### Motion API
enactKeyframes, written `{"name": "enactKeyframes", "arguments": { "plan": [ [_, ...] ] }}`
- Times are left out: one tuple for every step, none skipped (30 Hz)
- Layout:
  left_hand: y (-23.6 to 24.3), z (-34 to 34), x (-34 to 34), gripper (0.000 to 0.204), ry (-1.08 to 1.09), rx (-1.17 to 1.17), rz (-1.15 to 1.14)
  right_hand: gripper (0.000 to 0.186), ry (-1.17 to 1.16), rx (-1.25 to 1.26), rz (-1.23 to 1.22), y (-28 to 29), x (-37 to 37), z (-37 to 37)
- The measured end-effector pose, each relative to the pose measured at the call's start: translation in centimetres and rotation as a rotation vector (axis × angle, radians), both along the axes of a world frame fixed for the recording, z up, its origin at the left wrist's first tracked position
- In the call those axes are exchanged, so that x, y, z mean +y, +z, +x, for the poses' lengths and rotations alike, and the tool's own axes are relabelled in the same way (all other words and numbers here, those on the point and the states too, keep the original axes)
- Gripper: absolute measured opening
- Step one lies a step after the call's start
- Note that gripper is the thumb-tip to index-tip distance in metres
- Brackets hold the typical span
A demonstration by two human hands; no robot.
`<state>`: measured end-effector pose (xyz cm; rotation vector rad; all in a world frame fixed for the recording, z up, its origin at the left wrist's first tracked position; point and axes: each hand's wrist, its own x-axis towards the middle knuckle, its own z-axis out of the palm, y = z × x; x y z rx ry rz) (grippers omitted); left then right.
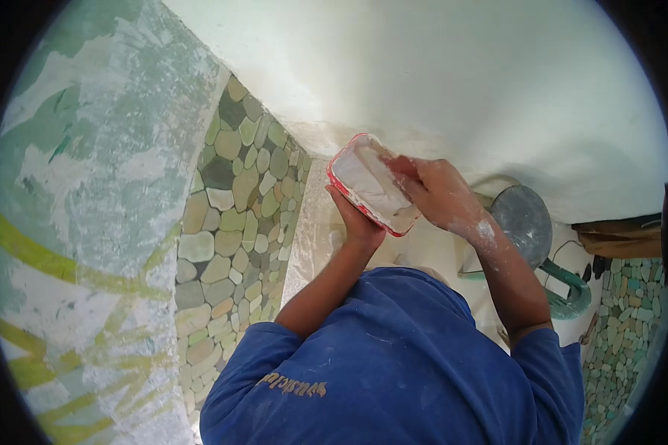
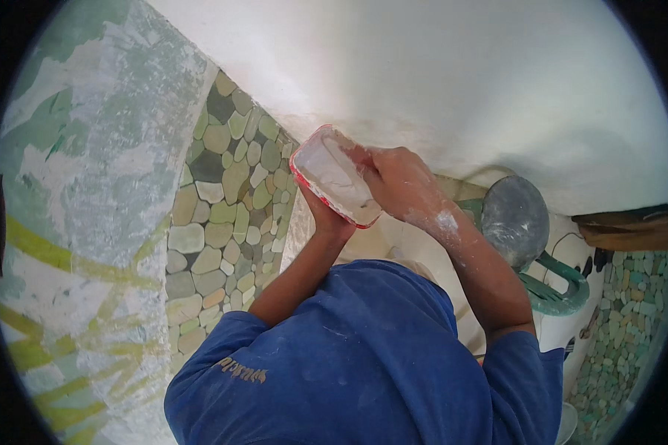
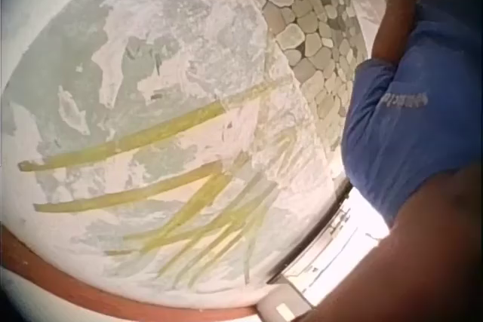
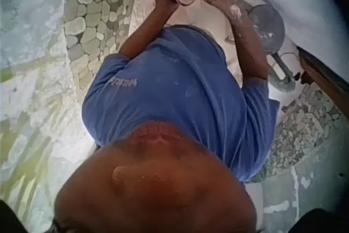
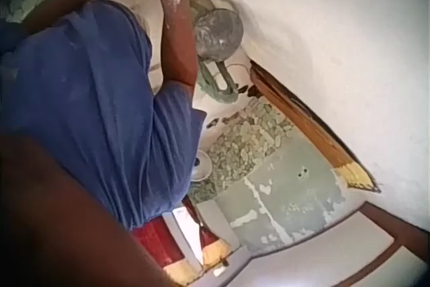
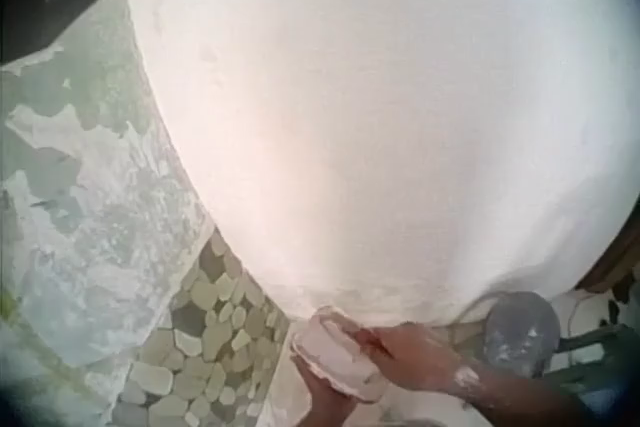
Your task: The recorder applies putty to a wall using a spatula/putty knife.
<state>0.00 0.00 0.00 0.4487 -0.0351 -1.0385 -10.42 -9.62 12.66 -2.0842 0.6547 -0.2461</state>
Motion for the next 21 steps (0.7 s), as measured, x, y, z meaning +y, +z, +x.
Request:
{"name": "enactKeyframes", "arguments": {
  "plan": [
    [-0.4,0.5,-0.2,0.08,-0.008,0.014,0.013,0.028,0.052,-0.011,-0.102,-0.8,0.1,0.5],
    [-0.8,1.0,-0.4,0.08,-0.016,0.029,0.027,0.024,0.105,-0.02,-0.204,-1.3,0.0,0.9],
    [-0.5,2.4,-0.5,0.08,-0.035,0.032,0.029,0.024,0.086,-0.014,-0.202,-1.0,0.0,2.2],
    [-0.3,3.8,-0.5,0.08,-0.071,0.019,0.039,0.024,0.09,0.037,-0.006,-0.5,-0.1,3.5],
    [-0.1,5.2,-0.6,0.079,-0.106,0.006,0.049,0.024,0.093,0.084,0.19,0.0,-0.2,4.9],
    [0.0,6.4,-0.7,0.079,-0.117,0.012,0.046,0.024,0.082,0.09,0.188,0.6,-0.4,6.1],
    [0.2,7.7,-0.9,0.079,-0.129,0.032,0.025,0.024,0.02,0.117,0.117,1.4,-0.6,7.3],
    [0.3,8.9,-1.1,0.079,-0.14,0.051,0.005,0.024,-0.04,0.144,0.046,1.8,-0.7,8.5],
    [0.2,9.8,-1.4,0.079,-0.153,0.058,0.002,0.024,-0.053,0.151,0.043,1.4,-0.7,9.5],
    [0.1,10.7,-1.6,0.079,-0.159,0.054,0.016,0.022,-0.039,0.2,-0.11,0.6,-0.7,10.6],
    [0.0,11.6,-1.9,0.079,-0.165,0.048,0.03,0.021,-0.024,0.25,-0.262,0.1,-0.7,11.5],
    [-0.4,12.6,-2.0,0.079,-0.175,0.051,0.029,0.021,-0.035,0.255,-0.262,0.1,-0.6,12.5],
    [-0.7,13.6,-2.1,0.078,-0.194,0.044,0.014,0.022,0.022,0.195,-0.179,0.0,-0.5,13.4],
    [-1.0,14.5,-2.2,0.078,-0.213,0.036,-0.001,0.022,0.077,0.134,-0.097,0.1,-0.5,14.2],
    [-0.8,15.4,-2.2,0.078,-0.226,0.038,0.0,0.022,0.064,0.135,-0.094,0.2,-0.6,14.9],
    [-0.6,16.3,-2.1,0.077,-0.254,0.046,-0.016,0.022,-0.029,0.134,0.094,0.6,-0.8,15.4],
    [-0.4,17.1,-2.0,0.077,-0.282,0.054,-0.033,0.022,-0.122,0.13,0.281,0.9,-1.0,16.0],
    [-0.1,17.8,-2.1,0.077,-0.294,0.054,-0.032,0.022,-0.142,0.186,0.143,1.1,-1.1,16.6],
    [0.2,18.4,-2.3,0.077,-0.275,0.017,-0.025,0.022,-0.154,0.185,0.145,1.3,-0.7,17.3],
    [0.4,19.1,-2.4,0.077,-0.255,-0.02,-0.018,0.021,-0.163,0.221,0.029,1.6,0.0,18.2],
    [0.0,19.7,-2.4,0.077,-0.265,-0.02,-0.019,0.02,-0.169,0.258,-0.09,1.8,0.6,19.0]
  ]
}}
